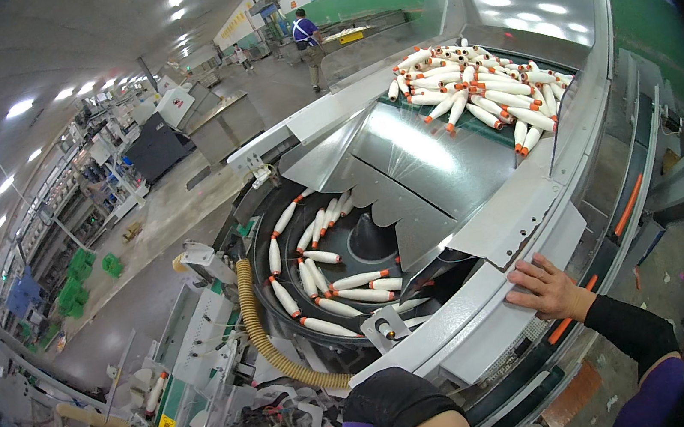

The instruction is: The person picks up a white cylindrical object with an orange tip, then pulls a large empty metal bin across the factory floor. They walk to another bin filled with similar white objects, pull it to a machine, and place it into the hopper. The person then stands by the machine as the objects feed onto a conveyor.

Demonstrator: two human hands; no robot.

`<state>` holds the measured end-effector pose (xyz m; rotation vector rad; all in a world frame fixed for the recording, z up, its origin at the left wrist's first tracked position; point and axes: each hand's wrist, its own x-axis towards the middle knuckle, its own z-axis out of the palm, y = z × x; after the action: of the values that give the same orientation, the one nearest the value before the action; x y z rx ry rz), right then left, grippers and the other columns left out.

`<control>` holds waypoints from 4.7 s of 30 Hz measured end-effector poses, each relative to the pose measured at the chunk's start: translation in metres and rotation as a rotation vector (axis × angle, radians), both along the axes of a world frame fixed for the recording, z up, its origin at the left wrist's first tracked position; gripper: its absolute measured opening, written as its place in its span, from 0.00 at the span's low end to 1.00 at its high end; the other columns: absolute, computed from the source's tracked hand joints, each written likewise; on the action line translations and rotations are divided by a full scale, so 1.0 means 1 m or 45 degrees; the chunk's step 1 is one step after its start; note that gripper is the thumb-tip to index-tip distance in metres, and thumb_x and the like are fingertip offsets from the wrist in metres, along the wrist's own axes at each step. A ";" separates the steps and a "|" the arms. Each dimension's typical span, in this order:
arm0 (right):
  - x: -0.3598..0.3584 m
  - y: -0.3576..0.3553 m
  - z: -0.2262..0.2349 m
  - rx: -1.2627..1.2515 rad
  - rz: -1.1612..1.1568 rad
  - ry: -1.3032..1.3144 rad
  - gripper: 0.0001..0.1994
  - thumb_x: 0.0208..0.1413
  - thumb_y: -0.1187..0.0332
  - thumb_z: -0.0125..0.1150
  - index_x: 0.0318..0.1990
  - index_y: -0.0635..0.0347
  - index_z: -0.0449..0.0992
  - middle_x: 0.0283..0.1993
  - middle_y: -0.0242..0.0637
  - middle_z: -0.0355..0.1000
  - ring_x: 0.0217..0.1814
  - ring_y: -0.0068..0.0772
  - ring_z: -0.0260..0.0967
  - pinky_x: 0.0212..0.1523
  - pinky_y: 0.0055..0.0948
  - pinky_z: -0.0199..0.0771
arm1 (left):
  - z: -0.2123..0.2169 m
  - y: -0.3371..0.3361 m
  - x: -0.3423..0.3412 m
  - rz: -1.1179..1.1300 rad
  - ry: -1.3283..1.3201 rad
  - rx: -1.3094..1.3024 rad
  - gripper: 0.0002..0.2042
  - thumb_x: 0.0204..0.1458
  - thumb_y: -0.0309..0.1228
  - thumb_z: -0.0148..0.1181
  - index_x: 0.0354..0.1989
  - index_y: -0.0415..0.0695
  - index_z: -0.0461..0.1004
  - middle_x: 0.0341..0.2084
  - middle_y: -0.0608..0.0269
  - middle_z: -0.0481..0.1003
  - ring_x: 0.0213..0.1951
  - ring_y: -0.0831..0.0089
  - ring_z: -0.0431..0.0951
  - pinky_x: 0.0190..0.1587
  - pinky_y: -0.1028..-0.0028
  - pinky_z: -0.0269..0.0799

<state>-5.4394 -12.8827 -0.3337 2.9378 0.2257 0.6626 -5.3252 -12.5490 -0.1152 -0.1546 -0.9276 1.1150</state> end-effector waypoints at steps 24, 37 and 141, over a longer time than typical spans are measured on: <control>0.036 0.080 -0.026 0.050 0.066 -0.128 0.39 0.48 0.75 0.66 0.71 0.36 0.68 0.78 0.35 0.59 0.81 0.41 0.54 0.82 0.52 0.41 | -0.033 0.064 0.030 -0.279 -0.093 -0.080 0.21 0.67 0.24 0.47 0.67 0.34 0.67 0.68 0.51 0.67 0.72 0.52 0.61 0.75 0.48 0.51; 0.040 0.081 -0.048 -0.046 0.030 -0.158 0.40 0.48 0.77 0.68 0.70 0.33 0.68 0.79 0.32 0.58 0.83 0.38 0.50 0.84 0.48 0.40 | -0.041 0.058 0.032 -0.338 -0.015 -0.014 0.23 0.70 0.28 0.43 0.71 0.33 0.60 0.72 0.49 0.61 0.74 0.50 0.55 0.76 0.47 0.51; 0.109 0.081 -0.114 -0.115 0.003 -0.093 0.38 0.44 0.72 0.67 0.67 0.35 0.72 0.76 0.34 0.62 0.80 0.40 0.56 0.79 0.52 0.52 | -0.156 -0.173 0.177 0.575 -0.290 1.264 0.11 0.46 0.34 0.75 0.37 0.50 0.82 0.48 0.71 0.81 0.62 0.60 0.72 0.68 0.57 0.61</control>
<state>-5.3304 -12.8014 -0.4475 2.8220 0.2449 0.7385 -5.1478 -12.7222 -0.2713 0.7875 -1.6734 0.9266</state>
